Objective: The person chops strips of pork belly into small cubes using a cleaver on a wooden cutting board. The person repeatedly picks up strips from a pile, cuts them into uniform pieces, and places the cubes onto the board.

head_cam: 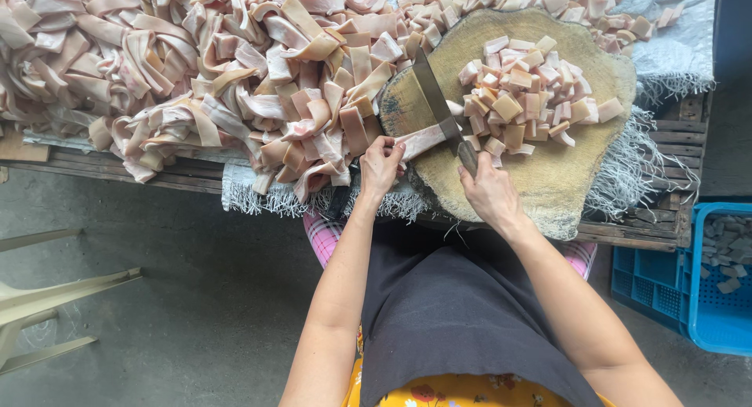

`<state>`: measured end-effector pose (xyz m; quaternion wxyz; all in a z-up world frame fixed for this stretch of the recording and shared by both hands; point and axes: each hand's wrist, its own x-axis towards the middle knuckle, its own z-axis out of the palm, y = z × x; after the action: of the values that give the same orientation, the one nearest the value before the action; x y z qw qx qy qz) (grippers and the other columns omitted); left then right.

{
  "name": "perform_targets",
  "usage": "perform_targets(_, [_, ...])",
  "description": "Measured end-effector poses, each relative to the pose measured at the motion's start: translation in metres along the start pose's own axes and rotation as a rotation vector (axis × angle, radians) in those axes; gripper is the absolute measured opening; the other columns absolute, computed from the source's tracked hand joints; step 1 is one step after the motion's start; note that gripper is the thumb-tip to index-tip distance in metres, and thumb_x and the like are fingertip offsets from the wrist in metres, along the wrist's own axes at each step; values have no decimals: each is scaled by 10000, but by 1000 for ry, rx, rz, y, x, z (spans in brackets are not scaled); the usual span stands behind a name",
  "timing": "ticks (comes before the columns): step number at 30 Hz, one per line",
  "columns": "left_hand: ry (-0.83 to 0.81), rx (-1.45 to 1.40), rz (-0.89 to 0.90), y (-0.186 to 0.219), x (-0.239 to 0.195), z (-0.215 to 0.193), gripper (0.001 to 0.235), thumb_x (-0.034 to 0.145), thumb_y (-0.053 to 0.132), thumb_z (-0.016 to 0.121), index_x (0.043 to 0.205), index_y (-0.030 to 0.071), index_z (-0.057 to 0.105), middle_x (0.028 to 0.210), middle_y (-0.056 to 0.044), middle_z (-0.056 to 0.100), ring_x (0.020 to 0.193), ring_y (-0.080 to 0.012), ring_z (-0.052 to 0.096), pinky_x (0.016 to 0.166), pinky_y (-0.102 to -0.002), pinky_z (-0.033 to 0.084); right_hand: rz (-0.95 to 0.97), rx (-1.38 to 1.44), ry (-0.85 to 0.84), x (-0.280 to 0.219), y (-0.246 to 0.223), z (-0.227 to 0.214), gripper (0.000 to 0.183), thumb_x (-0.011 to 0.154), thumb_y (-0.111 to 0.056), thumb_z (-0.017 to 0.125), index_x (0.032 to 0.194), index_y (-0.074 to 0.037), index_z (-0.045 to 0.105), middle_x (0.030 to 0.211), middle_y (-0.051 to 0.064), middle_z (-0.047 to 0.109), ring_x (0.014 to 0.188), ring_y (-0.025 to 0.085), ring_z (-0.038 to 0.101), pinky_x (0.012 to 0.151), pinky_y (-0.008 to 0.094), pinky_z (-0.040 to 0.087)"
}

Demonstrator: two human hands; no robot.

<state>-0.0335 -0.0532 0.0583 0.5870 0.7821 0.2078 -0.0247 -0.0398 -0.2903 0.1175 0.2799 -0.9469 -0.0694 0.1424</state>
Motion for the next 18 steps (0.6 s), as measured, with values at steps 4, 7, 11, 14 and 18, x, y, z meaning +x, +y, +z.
perform_targets(4, [-4, 17, 1, -1, -3, 1, 349, 926, 251, 703, 1125, -35, 677, 767, -95, 751, 570, -142, 727, 533, -277, 576, 48, 134, -1, -7, -2, -27, 487, 1040, -387, 555, 1313, 11, 486, 784, 279, 714, 715, 409, 726, 622, 485, 580])
perform_targets(7, [10, 21, 29, -4, -1, 10, 309, 936, 227, 707, 1092, -40, 696, 806, -100, 756, 588, -136, 733, 549, -278, 590, 41, 223, 114, -20, -17, -59, 434, 1047, -392, 571, 1240, -4, 532, 740, 229, 715, 643, 332, 729, 584, 471, 576])
perform_targets(11, [9, -14, 17, -3, 2, 25, 280, 939, 188, 700, 1086, -49, 674, 850, -117, 751, 598, -148, 729, 551, -292, 603, -80, 393, 294, -25, -27, -63, 382, 1094, -373, 575, 1163, 0, 531, 716, 151, 689, 570, 258, 697, 513, 422, 567])
perform_targets(14, [25, -63, 41, -3, 3, 28, 268, 930, 174, 694, 1065, -56, 677, 870, -123, 738, 607, -158, 722, 532, -303, 604, -53, 357, 157, -16, -17, -29, 389, 1084, -380, 531, 1170, -2, 499, 704, 124, 675, 539, 250, 683, 465, 397, 562])
perform_targets(18, [33, 15, 78, 0, 4, 22, 246, 929, 153, 700, 1055, -58, 686, 819, -119, 736, 600, -162, 737, 549, -287, 597, 30, 73, -24, -3, 1, 1, 421, 1061, -376, 573, 1198, 17, 510, 692, 167, 668, 592, 312, 674, 532, 442, 538])
